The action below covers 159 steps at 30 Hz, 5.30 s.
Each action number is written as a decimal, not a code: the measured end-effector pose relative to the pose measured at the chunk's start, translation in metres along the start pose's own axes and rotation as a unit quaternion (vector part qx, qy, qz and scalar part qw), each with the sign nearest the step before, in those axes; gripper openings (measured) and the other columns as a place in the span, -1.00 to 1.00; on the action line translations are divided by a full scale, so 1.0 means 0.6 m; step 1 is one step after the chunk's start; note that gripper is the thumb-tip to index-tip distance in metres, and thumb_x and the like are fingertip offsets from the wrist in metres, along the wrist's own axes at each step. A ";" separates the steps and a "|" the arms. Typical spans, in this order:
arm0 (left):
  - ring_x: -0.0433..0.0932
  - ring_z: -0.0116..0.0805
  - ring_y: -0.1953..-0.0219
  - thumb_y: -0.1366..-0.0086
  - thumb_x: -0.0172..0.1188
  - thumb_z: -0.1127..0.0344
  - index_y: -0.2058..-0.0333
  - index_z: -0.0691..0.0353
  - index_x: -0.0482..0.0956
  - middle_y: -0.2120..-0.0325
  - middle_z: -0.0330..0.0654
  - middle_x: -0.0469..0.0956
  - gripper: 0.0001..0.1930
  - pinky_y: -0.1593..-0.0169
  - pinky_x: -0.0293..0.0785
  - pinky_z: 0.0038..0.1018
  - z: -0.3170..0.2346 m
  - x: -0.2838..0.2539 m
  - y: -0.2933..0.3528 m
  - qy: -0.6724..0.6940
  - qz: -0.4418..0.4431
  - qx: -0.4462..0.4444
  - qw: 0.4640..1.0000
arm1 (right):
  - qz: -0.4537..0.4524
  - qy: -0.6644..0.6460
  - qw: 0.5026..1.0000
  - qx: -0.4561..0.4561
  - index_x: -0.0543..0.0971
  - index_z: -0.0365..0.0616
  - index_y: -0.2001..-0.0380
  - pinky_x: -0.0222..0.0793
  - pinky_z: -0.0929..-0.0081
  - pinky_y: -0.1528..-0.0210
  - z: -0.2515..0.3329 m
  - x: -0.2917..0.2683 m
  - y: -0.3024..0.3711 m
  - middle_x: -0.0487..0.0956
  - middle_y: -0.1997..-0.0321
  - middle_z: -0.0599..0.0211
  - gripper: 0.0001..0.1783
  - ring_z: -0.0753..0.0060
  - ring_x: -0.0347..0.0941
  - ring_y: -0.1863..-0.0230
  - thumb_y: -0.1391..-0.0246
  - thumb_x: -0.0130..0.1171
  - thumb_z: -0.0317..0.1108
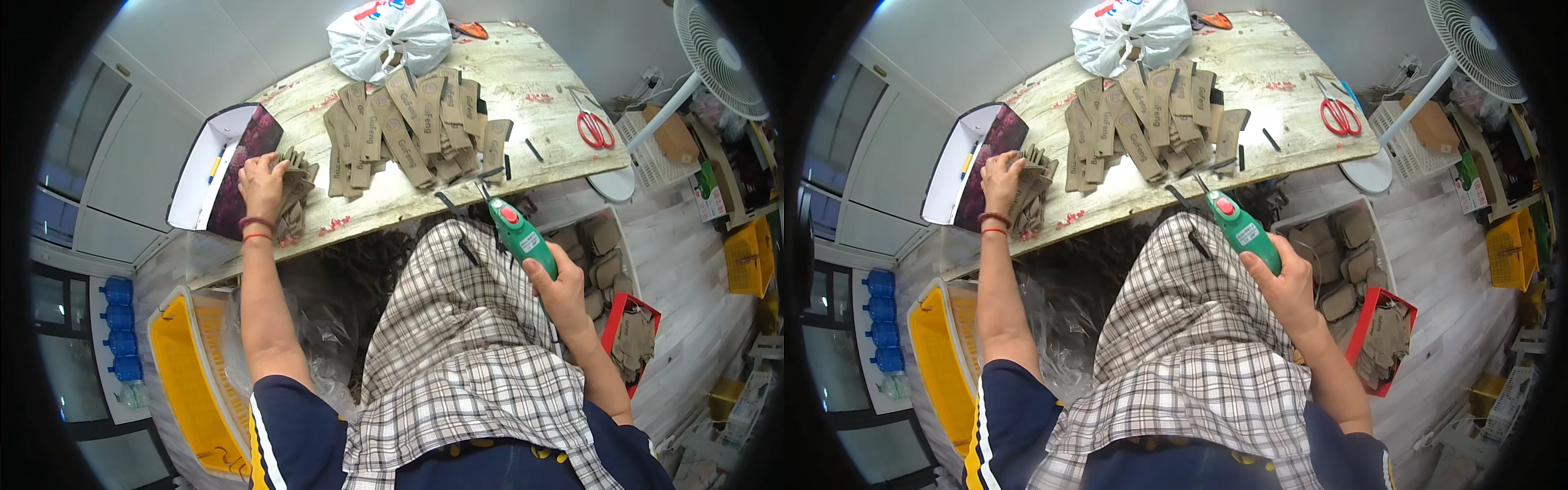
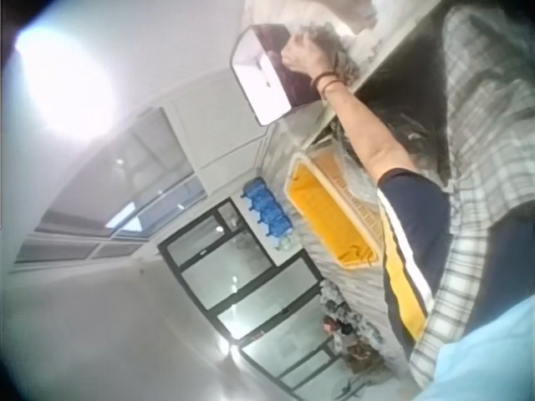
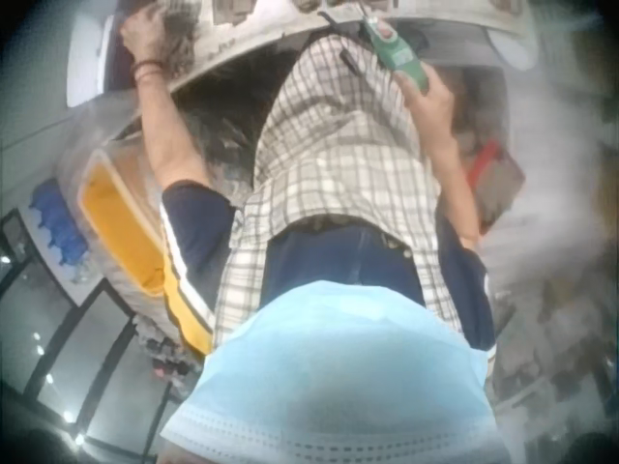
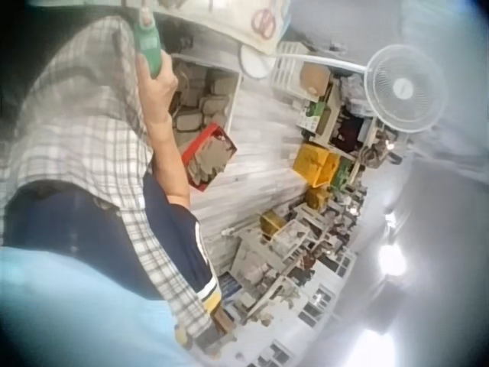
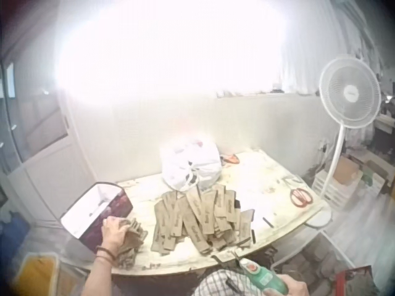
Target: The person uses a green rotary tool to trim the edges of small cardboard tags labeled 'Gufeng' one by one. They pick each tag from a pile on the table, smooth its edges with the tool, and place it back on the table. The process is repeated continuously throughout the clip.
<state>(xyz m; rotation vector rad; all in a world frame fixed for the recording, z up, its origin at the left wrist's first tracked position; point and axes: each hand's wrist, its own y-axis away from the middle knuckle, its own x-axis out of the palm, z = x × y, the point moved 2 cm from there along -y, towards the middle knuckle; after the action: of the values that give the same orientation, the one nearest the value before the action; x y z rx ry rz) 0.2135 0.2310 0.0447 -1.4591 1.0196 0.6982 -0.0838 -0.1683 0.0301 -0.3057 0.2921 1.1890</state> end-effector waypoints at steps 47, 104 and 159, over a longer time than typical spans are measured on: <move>0.53 -0.54 0.53 -0.18 0.27 0.43 0.41 0.27 0.57 0.51 -0.25 0.61 -0.93 0.40 0.42 -0.62 -0.420 -0.053 0.208 0.833 0.149 -0.260 0.465 | -0.017 -0.006 1.000 -0.010 0.54 -0.23 0.20 0.31 0.55 0.52 0.082 0.004 0.002 0.51 0.61 0.39 -0.54 0.63 0.38 0.59 -0.08 0.25 -0.01; 0.44 -0.69 0.44 -0.16 0.26 0.50 0.33 0.39 0.61 0.46 -0.33 0.58 -0.89 0.34 0.39 -0.70 -0.282 -0.055 0.157 0.609 0.317 0.015 0.727 | 0.096 0.074 0.991 -0.053 0.53 -0.22 0.14 0.46 0.45 0.34 0.085 0.011 -0.006 0.60 0.47 0.21 -0.51 0.36 0.58 0.43 -0.04 0.27 -0.02; 0.53 -0.55 0.50 -0.17 0.27 0.44 0.36 0.26 0.60 0.46 -0.26 0.63 -0.93 0.36 0.42 -0.62 -0.409 -0.016 0.195 0.826 0.164 -0.242 0.481 | -0.018 0.013 1.000 -0.016 0.53 -0.22 0.16 0.41 0.46 0.39 0.067 0.016 -0.019 0.58 0.51 0.23 -0.52 0.41 0.53 0.47 -0.07 0.25 -0.01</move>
<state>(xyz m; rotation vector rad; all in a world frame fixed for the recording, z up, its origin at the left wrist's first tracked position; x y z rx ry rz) 0.0734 -0.0019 0.0380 -2.3786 2.7742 -0.6633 -0.0673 -0.1486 0.0644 -0.3527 0.2901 1.1563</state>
